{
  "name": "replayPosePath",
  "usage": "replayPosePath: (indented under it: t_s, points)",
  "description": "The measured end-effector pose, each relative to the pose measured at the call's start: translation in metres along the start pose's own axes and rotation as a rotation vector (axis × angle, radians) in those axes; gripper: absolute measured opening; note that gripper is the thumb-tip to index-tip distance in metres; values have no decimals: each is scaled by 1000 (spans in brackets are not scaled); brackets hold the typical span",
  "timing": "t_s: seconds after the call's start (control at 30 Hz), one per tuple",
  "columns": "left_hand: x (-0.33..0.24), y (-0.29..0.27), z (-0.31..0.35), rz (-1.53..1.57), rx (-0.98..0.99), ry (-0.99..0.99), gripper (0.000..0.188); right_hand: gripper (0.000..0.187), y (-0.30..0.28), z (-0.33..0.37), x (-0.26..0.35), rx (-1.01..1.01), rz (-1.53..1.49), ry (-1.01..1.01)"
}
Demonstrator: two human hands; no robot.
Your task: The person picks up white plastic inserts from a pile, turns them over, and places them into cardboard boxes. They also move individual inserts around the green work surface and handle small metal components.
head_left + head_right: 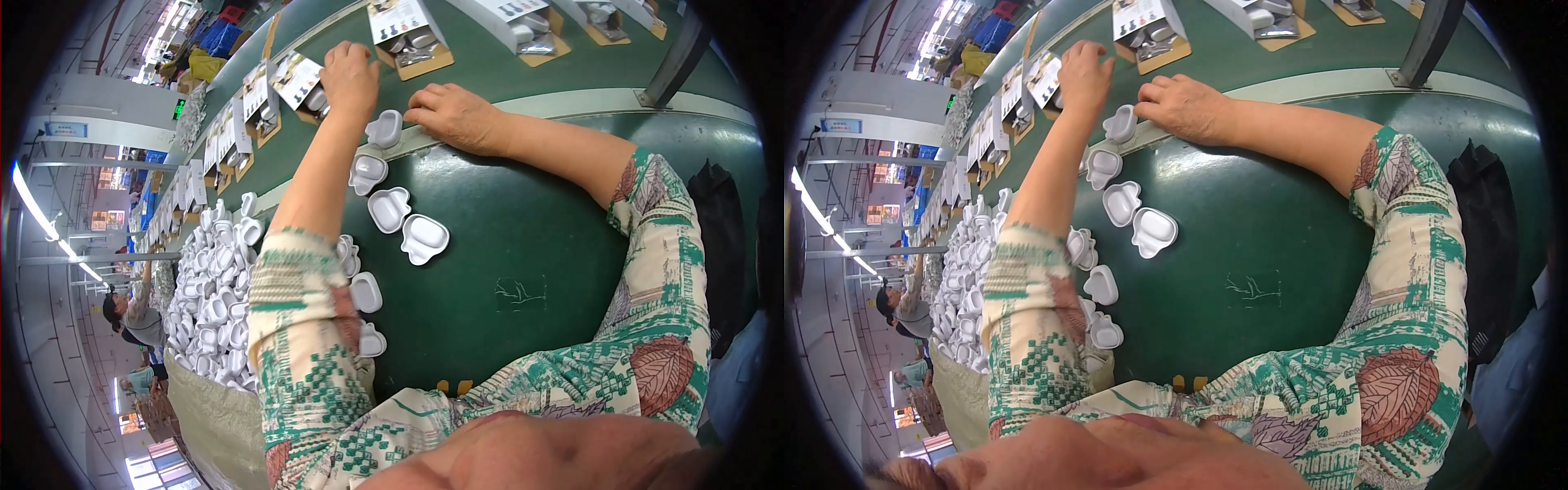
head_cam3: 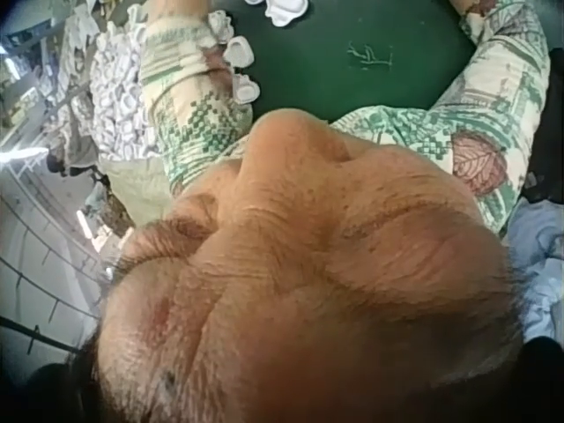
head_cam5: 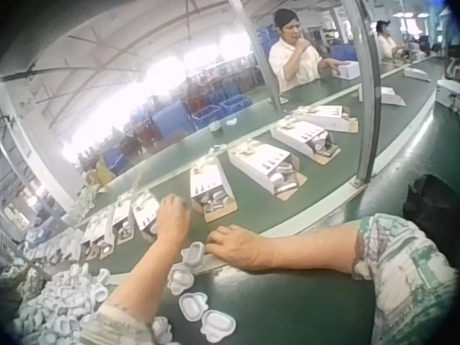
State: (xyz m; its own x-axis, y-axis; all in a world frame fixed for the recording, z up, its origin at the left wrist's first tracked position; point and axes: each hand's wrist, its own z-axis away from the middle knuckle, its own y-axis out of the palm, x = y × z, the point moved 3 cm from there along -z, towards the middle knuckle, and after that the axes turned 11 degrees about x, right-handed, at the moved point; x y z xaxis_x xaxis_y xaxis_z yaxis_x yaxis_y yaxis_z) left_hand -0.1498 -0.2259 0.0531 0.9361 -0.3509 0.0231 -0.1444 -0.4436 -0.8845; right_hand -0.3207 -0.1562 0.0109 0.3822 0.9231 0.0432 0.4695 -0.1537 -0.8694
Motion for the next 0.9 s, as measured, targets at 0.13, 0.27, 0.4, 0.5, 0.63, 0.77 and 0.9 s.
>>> replayPosePath:
  t_s: [0.13,0.27,0.4,0.5,0.63,0.77,0.9]
  points:
    - [-8,-42,72,160,241,-10,17,24,0,0,4,16,-19,-39]
    - [-30,-71,143,330,557,-137,16,21,16,-32,9,127,10,24]
    - [-44,-68,160,292,475,-35,15,14,27,-41,3,150,78,28]
    - [-35,-63,161,301,394,-51,11,15,22,-38,-2,82,50,47]
    - [-31,-62,157,213,406,-26,8,15,6,-33,-23,9,168,60]
    - [-31,-57,156,251,438,-22,10,12,7,-39,-57,-34,243,101]
    - [-27,-62,149,245,456,50,10,12,-1,-49,-84,-96,255,171]
